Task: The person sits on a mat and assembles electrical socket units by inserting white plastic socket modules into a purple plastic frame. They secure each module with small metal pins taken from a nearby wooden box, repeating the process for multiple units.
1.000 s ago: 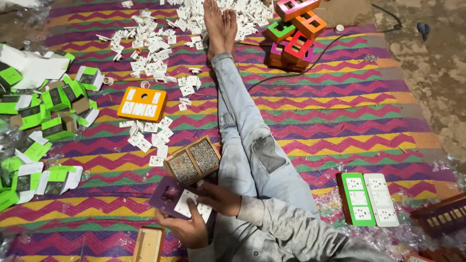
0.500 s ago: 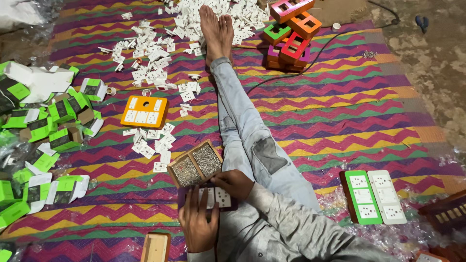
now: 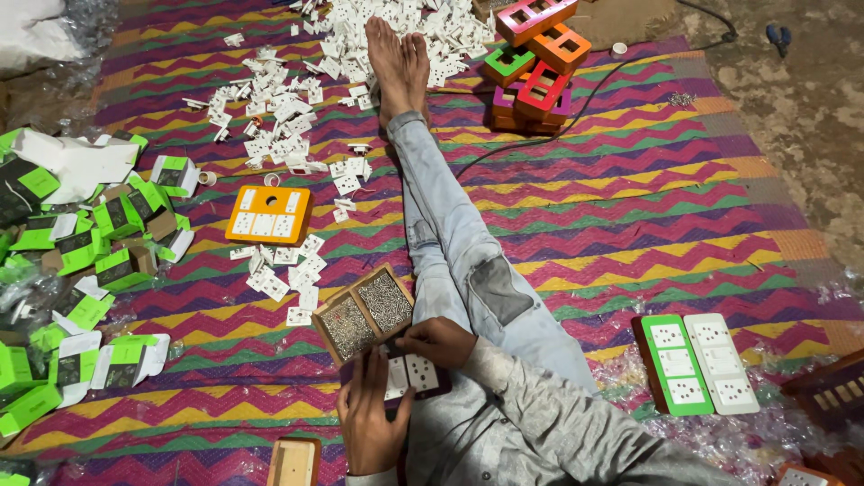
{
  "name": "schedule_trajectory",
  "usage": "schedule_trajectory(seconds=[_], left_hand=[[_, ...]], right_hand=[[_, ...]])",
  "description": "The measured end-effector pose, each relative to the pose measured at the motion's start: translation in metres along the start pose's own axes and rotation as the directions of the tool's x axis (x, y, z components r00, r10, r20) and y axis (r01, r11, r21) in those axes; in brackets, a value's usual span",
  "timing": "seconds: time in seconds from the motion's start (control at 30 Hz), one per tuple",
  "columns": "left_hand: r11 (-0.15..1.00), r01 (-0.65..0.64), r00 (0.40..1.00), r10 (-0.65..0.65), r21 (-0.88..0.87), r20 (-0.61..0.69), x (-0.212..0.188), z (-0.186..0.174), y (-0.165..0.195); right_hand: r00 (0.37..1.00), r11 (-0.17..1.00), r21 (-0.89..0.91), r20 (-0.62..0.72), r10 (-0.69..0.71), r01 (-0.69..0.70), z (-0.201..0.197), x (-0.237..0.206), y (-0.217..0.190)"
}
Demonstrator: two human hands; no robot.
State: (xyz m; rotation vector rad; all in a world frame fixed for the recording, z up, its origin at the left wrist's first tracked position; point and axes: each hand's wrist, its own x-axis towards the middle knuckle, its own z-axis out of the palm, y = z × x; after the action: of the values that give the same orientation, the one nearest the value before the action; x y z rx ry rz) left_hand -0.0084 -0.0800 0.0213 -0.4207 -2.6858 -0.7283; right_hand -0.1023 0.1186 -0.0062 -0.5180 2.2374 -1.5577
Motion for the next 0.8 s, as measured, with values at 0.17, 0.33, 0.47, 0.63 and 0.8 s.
schedule_trajectory(seconds=[0.17, 0.33, 0.47, 0.63, 0.8], left_hand=[[0.999, -0.043, 0.999, 0.042, -0.031, -0.034, -0.003, -0.004, -0.006], [0.993, -0.061, 0.998, 0.060, -0.099, -0.010, -0.001, -0.012, -0.005], [0.994, -0.048, 0.999, 0.047, -0.098, -0.008, 0.004, -0.016, -0.002], [0.992, -0.040, 0.999, 0.038, -0.117, -0.020, 0.008, -0.021, 0.002], [0.989, -0.118, 0.993, 0.114, -0.094, -0.043, 0.007, -0.024, 0.003]], right_hand=[[1.000, 1.000, 0.009, 0.010, -0.023, 0.023, -0.003, 0.000, 0.005], [0.999, 0.993, 0.115, 0.054, 0.003, -0.009, -0.004, 0.003, 0.010], [0.999, 0.993, 0.115, 0.044, 0.002, -0.007, -0.003, 0.003, 0.011], [0.996, 0.993, 0.107, 0.082, 0.035, -0.043, -0.004, 0.003, 0.005], [0.997, 0.997, 0.070, 0.080, 0.015, -0.020, -0.004, 0.002, 0.009]])
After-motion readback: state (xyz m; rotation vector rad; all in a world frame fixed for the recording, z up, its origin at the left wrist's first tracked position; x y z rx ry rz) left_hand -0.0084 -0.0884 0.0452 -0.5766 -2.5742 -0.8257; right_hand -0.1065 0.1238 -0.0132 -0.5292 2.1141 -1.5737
